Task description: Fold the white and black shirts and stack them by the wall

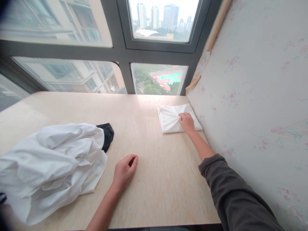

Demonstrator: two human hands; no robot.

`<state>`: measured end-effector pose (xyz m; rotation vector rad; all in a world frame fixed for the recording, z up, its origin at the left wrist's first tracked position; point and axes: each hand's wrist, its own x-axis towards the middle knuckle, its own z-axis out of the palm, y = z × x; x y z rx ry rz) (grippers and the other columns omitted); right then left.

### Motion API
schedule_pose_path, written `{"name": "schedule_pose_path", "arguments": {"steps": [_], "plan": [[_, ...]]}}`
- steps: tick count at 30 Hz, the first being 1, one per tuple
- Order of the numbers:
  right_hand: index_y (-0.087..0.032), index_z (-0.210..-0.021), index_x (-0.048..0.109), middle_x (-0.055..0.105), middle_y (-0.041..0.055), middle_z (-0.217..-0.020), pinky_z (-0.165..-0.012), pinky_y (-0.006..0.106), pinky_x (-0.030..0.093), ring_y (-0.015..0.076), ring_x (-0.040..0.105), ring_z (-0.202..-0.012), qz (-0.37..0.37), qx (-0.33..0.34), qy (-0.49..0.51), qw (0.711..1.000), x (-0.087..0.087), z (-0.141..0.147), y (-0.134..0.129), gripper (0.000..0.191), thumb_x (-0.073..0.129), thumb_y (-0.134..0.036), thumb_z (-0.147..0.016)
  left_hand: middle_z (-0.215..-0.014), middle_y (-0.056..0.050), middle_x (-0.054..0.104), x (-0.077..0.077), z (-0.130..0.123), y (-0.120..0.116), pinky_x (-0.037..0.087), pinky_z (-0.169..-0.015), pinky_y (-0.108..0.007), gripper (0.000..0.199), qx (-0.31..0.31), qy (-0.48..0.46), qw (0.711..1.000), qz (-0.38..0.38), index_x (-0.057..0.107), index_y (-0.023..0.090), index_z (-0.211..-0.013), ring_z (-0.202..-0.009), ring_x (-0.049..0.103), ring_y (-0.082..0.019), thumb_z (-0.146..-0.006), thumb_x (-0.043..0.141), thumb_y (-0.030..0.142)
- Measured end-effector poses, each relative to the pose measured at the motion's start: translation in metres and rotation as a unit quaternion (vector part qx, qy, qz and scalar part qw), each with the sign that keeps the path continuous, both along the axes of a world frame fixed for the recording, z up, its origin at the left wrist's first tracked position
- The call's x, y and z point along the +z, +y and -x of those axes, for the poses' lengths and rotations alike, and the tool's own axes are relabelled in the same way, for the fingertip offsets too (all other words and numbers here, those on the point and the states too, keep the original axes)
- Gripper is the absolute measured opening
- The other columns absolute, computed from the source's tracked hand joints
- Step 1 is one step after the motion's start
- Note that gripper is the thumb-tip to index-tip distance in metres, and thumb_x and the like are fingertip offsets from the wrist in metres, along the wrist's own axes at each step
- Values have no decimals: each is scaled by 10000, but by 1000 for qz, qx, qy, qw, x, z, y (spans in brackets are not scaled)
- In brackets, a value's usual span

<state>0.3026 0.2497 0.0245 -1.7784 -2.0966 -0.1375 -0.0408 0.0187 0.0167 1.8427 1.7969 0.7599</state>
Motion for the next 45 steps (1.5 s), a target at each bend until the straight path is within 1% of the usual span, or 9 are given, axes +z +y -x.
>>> {"name": "schedule_pose_path", "arguments": {"steps": [5, 10, 14, 19, 22, 28, 35, 39, 45], "plan": [[-149, -920, 722, 644, 116, -909, -882, 357, 436, 263, 559, -960, -30, 21, 27, 999, 17, -7, -11, 342, 454, -37, -740, -793, -23, 705, 0, 1, 0, 416, -658, -275, 303, 0, -3, 1000, -4, 660, 212, -852, -708, 618, -169, -960, 436, 384], [-166, -838, 727, 635, 91, -878, -845, 326, 452, 234, 578, -932, 30, 70, 5, 997, 11, -21, -39, 303, 478, -36, -722, -778, -23, 691, 0, 1, 0, 413, -658, -275, 309, -4, -9, 1000, -7, 662, 209, -854, -704, 611, -166, -961, 429, 380], [-145, -987, 729, 668, 109, -1035, -919, 327, 465, 219, 602, -1010, 70, 47, -3, 996, 1, -27, -40, 335, 453, -79, -808, -777, -27, 681, 0, 0, -2, 403, -660, -278, 310, -10, -12, 1000, -9, 662, 205, -851, -710, 602, -167, -958, 429, 380], [-114, -1316, 603, 565, 137, -1380, -1085, 365, 388, 246, 492, -1271, 87, 38, -32, 995, 3, -16, -9, 561, 458, -34, -779, -780, -25, 677, 0, 0, -4, 388, -661, -276, 304, -11, -15, 1000, -12, 652, 204, -841, -709, 595, -164, -959, 426, 370], [-118, -1386, 546, 502, 132, -1465, -1098, 346, 368, 248, 439, -1335, 125, 48, -62, 989, 4, -4, 7, 629, 490, -21, -767, -778, -19, 674, -1, 0, -4, 378, -659, -275, 301, -8, -16, 1000, -12, 646, 205, -841, -705, 588, -160, -963, 427, 370], [-148, -1197, 675, 626, 148, -1255, -898, 306, 449, 247, 545, -1175, 164, 26, -110, 980, 0, 6, 15, 382, 437, -102, -903, -786, -5, 671, -3, 0, -4, 369, -666, -270, 285, -3, -21, 1000, -7, 643, 213, -852, -714, 583, -154, -965, 436, 373], [-140, -978, 720, 650, 154, -1085, -807, 295, 422, 243, 563, -1078, 139, -28, -127, 982, 5, 10, 12, 314, 409, -184, -958, -778, -6, 669, -2, 1, -1, 361, -662, -272, 307, -3, -26, 1000, 0, 645, 211, -845, -707, 578, -153, -970, 429, 390], [-131, -1056, 672, 656, 150, -1123, -842, 291, 401, 242, 551, -1104, 104, -41, -115, 987, 19, 11, 12, 291, 407, -194, -953, -774, -5, 667, -3, 1, -1, 361, -664, -274, 309, 0, -29, 1000, 6, 645, 208, -843, -703, 573, -151, -968, 433, 395], [-140, -1214, 591, 707, 119, -895, -652, 293, 374, 240, 626, -778, 105, -88, -69, 988, 43, -5, 0, 358, 377, -269, -958, -772, -4, 669, -2, 1, 0, 366, -663, -271, 300, 9, -38, 999, 12, 645, 212, -842, -701, 574, -152, -963, 440, 394]]}}
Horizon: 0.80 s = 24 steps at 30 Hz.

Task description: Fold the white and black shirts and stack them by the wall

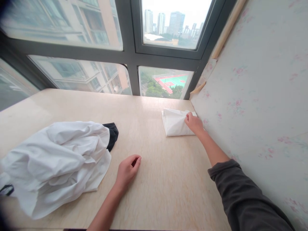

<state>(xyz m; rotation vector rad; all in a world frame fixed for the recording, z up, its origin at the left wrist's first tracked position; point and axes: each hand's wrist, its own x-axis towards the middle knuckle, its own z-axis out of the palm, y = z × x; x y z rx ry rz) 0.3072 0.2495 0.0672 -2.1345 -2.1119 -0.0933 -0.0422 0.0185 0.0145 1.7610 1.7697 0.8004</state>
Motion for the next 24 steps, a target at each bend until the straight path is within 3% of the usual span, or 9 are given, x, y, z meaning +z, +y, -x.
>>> {"name": "schedule_pose_path", "arguments": {"steps": [5, 9, 11, 14, 17, 19, 21, 24], "plan": [[-211, -1123, 676, 734, 61, -923, -715, 282, 417, 219, 655, -846, 77, 157, 69, 982, 18, -20, -23, 308, 527, -339, -886, -765, -9, 673, -1, 0, 1, 368, -664, -269, 295, 2, -6, 1000, -4, 648, 209, -833, -703, 583, -156, -957, 443, 381], [-228, -916, 719, 740, 29, -870, -670, 279, 409, 205, 653, -803, 67, 170, 49, 982, 48, -20, -39, 242, 538, -385, -879, -757, -10, 671, -1, 0, 1, 361, -653, -268, 293, 3, -7, 1000, -10, 648, 208, -823, -695, 579, -157, -951, 447, 378], [-242, -912, 719, 744, 25, -892, -636, 282, 388, 210, 649, -803, 4, 144, 19, 989, 77, -16, -45, 268, 511, -411, -906, -762, -8, 672, -1, 0, 1, 360, -653, -266, 284, 1, -6, 1000, -14, 645, 208, -819, -693, 577, -154, -946, 453, 373], [-248, -976, 716, 738, 43, -944, -629, 298, 369, 222, 639, -820, -121, 110, -42, 986, 140, -11, -53, 296, 491, -437, -940, -764, -9, 673, -1, 0, 0, 357, -650, -265, 283, -1, -3, 1000, -20, 645, 206, -814, -689, 574, -151, -944, 455, 370], [-211, -1039, 693, 716, 92, -931, -687, 332, 392, 238, 620, -853, -287, 56, -49, 955, 205, -5, -59, 337, 498, -473, -954, -750, -11, 668, -1, 0, 0, 354, -648, -266, 296, -3, -5, 1000, -25, 650, 204, -814, -687, 572, -151, -946, 445, 372], [-196, -1061, 666, 697, 112, -934, -739, 351, 406, 236, 602, -880, -368, 39, -19, 929, 234, 6, -62, 370, 442, -481, -986, -749, -14, 667, -1, 0, 0, 355, -651, -267, 300, -7, -8, 1000, -29, 657, 202, -822, -691, 573, -153, -944, 440, 369], [-188, -1015, 654, 682, 98, -883, -740, 349, 403, 215, 591, -847, -359, 64, -12, 931, 248, 23, -64, 371, 392, -450, -1013, -759, -20, 669, -1, 0, -1, 360, -657, -269, 306, -12, -11, 999, -33, 664, 199, -830, -698, 575, -155, -942, 433, 366], [-183, -864, 646, 625, 22, -711, -709, 328, 385, 174, 569, -729, -257, 162, -54, 951, 257, 44, -73, 339, 462, -434, -999, -778, -27, 675, -1, 1, -2, 370, -665, -268, 308, -18, -12, 999, -39, 671, 198, -839, -711, 580, -159, -938, 427, 358]]}}
